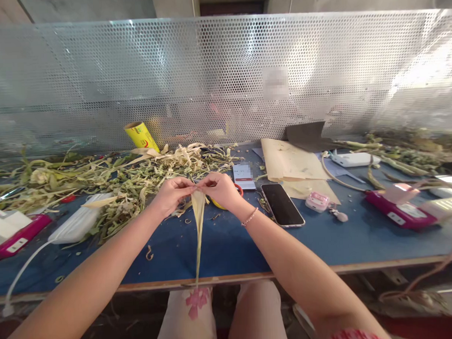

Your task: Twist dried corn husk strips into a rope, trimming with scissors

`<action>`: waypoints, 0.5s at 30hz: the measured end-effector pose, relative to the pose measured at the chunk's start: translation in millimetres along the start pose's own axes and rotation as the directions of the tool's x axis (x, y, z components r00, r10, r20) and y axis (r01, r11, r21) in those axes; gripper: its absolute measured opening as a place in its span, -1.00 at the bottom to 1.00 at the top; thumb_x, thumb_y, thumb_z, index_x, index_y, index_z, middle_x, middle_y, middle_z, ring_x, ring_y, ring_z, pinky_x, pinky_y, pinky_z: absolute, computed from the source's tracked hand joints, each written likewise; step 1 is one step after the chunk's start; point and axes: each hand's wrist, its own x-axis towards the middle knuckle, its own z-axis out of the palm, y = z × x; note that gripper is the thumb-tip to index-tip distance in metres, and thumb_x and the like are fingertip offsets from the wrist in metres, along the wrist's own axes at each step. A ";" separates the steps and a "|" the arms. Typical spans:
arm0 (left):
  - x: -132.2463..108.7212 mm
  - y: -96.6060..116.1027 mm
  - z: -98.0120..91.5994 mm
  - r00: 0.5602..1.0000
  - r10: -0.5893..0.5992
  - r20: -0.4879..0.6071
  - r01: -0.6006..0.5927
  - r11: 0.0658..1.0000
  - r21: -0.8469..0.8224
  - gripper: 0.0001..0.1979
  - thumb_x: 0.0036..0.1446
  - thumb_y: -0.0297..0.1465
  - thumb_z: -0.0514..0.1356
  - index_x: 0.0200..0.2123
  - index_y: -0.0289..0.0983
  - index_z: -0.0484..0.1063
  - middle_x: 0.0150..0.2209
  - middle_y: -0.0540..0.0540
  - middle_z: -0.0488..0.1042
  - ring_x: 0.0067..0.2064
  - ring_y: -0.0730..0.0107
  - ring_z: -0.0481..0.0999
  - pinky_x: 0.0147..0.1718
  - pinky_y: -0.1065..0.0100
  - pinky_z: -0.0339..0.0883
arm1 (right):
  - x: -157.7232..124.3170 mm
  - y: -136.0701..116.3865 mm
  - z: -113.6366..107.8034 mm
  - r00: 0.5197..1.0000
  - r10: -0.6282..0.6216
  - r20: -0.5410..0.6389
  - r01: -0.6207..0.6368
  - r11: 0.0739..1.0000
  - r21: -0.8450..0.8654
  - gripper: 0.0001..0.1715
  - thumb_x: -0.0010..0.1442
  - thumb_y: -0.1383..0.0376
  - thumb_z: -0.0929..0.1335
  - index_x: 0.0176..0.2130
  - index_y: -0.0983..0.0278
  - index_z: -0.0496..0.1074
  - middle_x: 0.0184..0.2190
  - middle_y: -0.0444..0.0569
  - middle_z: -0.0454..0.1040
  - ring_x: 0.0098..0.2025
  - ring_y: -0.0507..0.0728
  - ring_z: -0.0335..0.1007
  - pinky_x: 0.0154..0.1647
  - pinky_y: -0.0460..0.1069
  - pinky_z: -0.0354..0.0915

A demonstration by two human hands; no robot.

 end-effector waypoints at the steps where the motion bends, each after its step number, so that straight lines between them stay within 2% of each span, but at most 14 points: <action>1: 0.1 -0.3 -0.2 1.000 0.030 -0.006 -0.030 0.999 0.023 -0.78 -0.35 -0.36 0.36 -0.56 -0.33 0.44 -0.57 0.00 0.44 -0.51 0.53 0.39 -0.42 0.41 0.31 | 0.2 0.9 0.4 1.000 0.016 0.012 -0.016 1.000 0.010 -0.85 -0.10 0.26 0.39 -0.46 0.31 0.47 -0.51 -0.09 0.43 -0.46 0.02 0.31 -0.39 -0.05 0.26; 5: -1.5 0.6 0.1 0.985 0.169 -0.021 -0.163 0.970 0.179 -0.80 -0.26 -0.33 0.32 -0.53 -0.31 0.45 -0.54 -0.03 0.48 -0.47 0.47 0.42 -0.42 0.40 0.33 | 0.9 1.9 2.0 0.995 0.095 0.037 -0.100 0.985 0.138 -0.78 -0.07 0.17 0.37 -0.47 0.30 0.46 -0.54 -0.11 0.42 -0.47 0.02 0.34 -0.37 -0.03 0.31; 8: -3.5 2.0 1.7 0.972 0.235 -0.013 -0.223 0.938 0.266 -0.81 -0.22 -0.31 0.29 -0.52 -0.31 0.44 -0.54 -0.04 0.48 -0.47 0.45 0.43 -0.44 0.40 0.33 | 1.3 -0.1 2.8 0.984 0.175 0.037 -0.179 0.948 0.263 -0.75 -0.18 0.17 0.43 -0.51 0.31 0.45 -0.58 -0.14 0.41 -0.49 0.01 0.33 -0.37 -0.04 0.32; 12: -4.8 2.9 3.3 0.967 0.254 -0.007 -0.242 0.930 0.278 -0.83 -0.20 -0.32 0.28 -0.52 -0.30 0.42 -0.54 -0.02 0.46 -0.48 0.46 0.42 -0.44 0.41 0.32 | 0.8 -2.3 2.7 0.961 0.261 0.091 -0.272 0.838 0.473 -0.69 -0.32 0.19 0.49 -0.52 0.32 0.46 -0.58 -0.15 0.44 -0.49 -0.02 0.35 -0.35 -0.06 0.33; 15: -4.9 3.2 3.4 0.970 0.242 0.007 -0.235 0.933 0.272 -0.83 -0.20 -0.33 0.27 -0.51 -0.30 0.41 -0.53 -0.01 0.46 -0.46 0.47 0.42 -0.42 0.40 0.33 | 0.0 -2.8 1.7 0.948 0.287 0.138 -0.315 0.781 0.539 -0.68 -0.36 0.21 0.51 -0.53 0.32 0.47 -0.57 -0.14 0.45 -0.49 -0.02 0.37 -0.33 -0.05 0.34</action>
